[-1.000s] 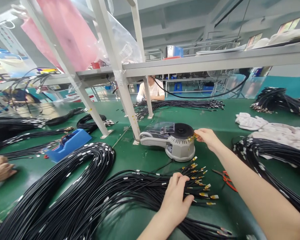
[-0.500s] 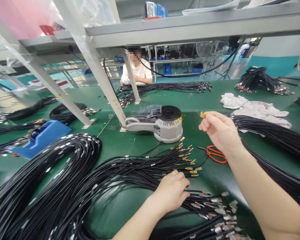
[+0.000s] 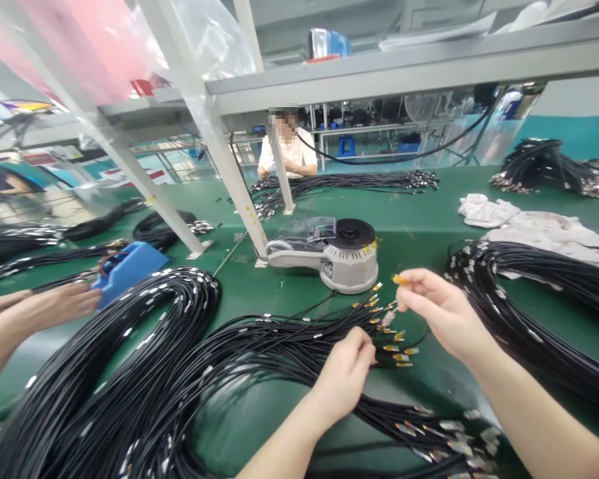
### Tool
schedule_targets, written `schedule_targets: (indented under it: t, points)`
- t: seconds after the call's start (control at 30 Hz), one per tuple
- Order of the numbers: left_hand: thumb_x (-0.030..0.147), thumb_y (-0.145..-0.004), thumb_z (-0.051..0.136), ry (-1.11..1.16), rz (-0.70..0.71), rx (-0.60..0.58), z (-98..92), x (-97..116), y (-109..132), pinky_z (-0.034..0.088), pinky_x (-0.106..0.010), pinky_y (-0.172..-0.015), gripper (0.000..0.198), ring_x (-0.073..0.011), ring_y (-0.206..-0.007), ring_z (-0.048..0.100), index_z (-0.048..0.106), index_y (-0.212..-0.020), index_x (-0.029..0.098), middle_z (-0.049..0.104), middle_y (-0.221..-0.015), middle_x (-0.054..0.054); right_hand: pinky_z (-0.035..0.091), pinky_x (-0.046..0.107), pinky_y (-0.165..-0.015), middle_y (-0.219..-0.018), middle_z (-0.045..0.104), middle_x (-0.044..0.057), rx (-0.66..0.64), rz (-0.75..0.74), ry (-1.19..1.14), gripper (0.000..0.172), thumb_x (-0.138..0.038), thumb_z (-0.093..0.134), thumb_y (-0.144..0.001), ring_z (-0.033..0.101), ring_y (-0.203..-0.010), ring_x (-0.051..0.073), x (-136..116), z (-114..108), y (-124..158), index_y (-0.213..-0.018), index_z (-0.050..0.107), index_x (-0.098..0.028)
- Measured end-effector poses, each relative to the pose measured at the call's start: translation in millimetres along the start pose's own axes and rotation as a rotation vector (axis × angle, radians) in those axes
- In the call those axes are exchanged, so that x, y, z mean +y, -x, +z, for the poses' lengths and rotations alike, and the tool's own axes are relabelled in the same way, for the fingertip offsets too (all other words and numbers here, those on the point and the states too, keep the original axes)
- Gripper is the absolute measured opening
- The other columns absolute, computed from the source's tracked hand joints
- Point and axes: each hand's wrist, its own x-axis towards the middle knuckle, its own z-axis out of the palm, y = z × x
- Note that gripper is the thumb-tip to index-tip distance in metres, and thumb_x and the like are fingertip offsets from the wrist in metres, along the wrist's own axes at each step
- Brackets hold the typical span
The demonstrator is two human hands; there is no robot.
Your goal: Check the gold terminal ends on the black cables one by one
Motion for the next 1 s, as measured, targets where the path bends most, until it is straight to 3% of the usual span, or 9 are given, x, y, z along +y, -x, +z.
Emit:
schedule_targets:
  t: [0.13,0.33,0.53,0.7,0.83,1.0]
  points:
    - [0.028,-0.084,0.038,0.409,-0.097,0.076,-14.2,5,-1,0.031,-0.018,-0.043,0.018,-0.0073,-0.046,0.039,0.038,-0.069,0.019,0.044,-0.059,0.004,0.047,0.032,-0.075,-0.087,0.061,0.004,-0.109,-0.032,0.069,0.022,-0.028,0.059,-0.079,0.058,-0.083,0.019,-3,12,3,-0.1,0.053,-0.024]
    - [0.03,-0.082,0.043,0.497,-0.109,0.04,-11.6,11,2,0.031,-0.017,-0.039,0.018,-0.0057,-0.042,0.04,0.042,-0.069,0.018,0.047,-0.057,0.004,0.048,0.032,-0.064,-0.073,0.058,0.002,-0.112,-0.04,0.12,0.017,-0.029,0.057,-0.08,0.057,-0.068,0.018,-3,28,-5,-0.095,0.053,-0.022]
    - [0.032,-0.083,0.044,0.594,-0.073,0.095,-13.5,14,3,0.02,-0.015,-0.033,0.022,-0.0025,-0.031,0.031,0.042,-0.067,0.017,0.041,-0.044,0.007,0.045,0.028,-0.061,-0.067,0.057,-0.002,-0.141,-0.002,0.019,0.019,-0.026,0.058,-0.079,0.055,-0.061,0.015,2,31,-16,-0.096,0.051,-0.021]
    - [0.037,-0.073,0.059,0.85,0.005,0.163,-11.2,12,-5,0.025,-0.013,-0.029,0.026,-0.0043,-0.035,0.043,0.045,-0.081,0.016,0.055,-0.063,0.002,0.043,0.027,-0.057,-0.065,0.055,-0.003,-0.19,0.004,0.026,0.021,-0.024,0.058,-0.078,0.053,-0.059,0.014,4,48,-12,-0.098,0.05,-0.021]
    - [0.038,-0.072,0.06,0.831,0.0,0.242,-14.6,10,-5,0.032,-0.015,-0.03,0.027,-0.005,-0.034,0.043,0.047,-0.075,0.015,0.054,-0.057,0.002,0.04,0.026,-0.055,-0.063,0.054,-0.004,-0.194,0.012,-0.036,0.027,-0.027,0.057,-0.079,0.051,-0.057,0.014,4,65,-9,-0.103,0.046,-0.022]
    - [0.035,-0.074,0.058,0.659,0.015,0.254,-18.4,10,0,0.029,-0.015,-0.031,0.023,-0.0036,-0.033,0.04,0.048,-0.07,0.015,0.054,-0.052,0.001,0.035,0.023,-0.048,-0.058,0.049,-0.007,-0.204,0.137,-0.307,0.038,-0.03,0.063,-0.075,0.046,-0.051,0.013,7,69,-9,-0.105,0.041,-0.026]
